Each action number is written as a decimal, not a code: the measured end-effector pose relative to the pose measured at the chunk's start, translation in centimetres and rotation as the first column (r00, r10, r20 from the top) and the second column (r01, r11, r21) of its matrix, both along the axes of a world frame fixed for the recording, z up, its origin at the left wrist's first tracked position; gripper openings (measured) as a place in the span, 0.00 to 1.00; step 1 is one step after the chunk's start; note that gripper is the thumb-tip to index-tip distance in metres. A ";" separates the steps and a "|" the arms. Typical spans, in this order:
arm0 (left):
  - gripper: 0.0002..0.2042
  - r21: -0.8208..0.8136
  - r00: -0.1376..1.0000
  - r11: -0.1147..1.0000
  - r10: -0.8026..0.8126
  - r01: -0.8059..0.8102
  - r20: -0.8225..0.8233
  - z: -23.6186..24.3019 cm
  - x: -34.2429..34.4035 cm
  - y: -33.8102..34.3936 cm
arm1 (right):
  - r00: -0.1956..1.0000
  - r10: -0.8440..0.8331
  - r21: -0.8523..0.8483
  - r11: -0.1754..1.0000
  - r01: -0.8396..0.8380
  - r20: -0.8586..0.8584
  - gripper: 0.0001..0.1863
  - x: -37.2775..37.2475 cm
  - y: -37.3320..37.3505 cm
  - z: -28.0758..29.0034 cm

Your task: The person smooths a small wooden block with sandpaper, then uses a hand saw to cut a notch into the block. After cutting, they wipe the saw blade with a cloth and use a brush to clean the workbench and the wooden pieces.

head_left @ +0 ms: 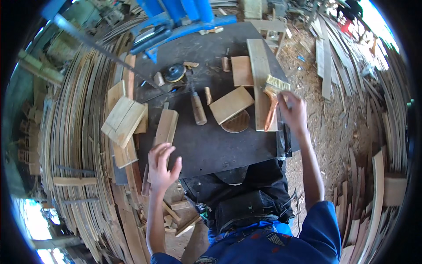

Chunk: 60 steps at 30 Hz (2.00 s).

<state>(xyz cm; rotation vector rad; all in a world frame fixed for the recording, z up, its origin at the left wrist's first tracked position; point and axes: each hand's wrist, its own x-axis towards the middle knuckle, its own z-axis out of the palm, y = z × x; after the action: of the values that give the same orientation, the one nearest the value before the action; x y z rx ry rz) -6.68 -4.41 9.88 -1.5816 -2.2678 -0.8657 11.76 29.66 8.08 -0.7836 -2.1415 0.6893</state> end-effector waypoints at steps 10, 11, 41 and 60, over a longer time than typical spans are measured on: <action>0.11 -0.130 0.909 0.900 -0.415 0.417 0.044 1.2 -4.4 16.7 | 0.943 -0.195 -0.546 0.776 0.316 0.268 0.23 -5.9 16.8 -8.1; 0.10 -0.111 0.907 0.903 -0.404 0.416 0.117 0.7 -5.9 18.9 | 0.942 -0.162 -0.540 0.785 0.303 0.293 0.26 -6.5 17.0 -8.4; 0.22 0.218 0.671 0.907 0.089 -0.359 0.736 -6.0 -27.7 44.2 | 0.835 -0.211 -0.296 0.868 0.399 0.508 0.29 -8.8 13.7 -5.8; 0.31 -0.054 0.895 0.998 -0.016 0.045 0.445 3.3 0.4 10.8 | 0.796 -0.198 -0.185 0.914 0.360 0.571 0.32 -8.2 15.2 -8.3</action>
<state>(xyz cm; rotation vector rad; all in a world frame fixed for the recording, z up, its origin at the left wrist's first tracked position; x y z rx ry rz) -6.24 6.39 13.17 -1.5752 -2.5996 -1.2914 3.56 44.87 -0.18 -1.5882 -2.3617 0.6777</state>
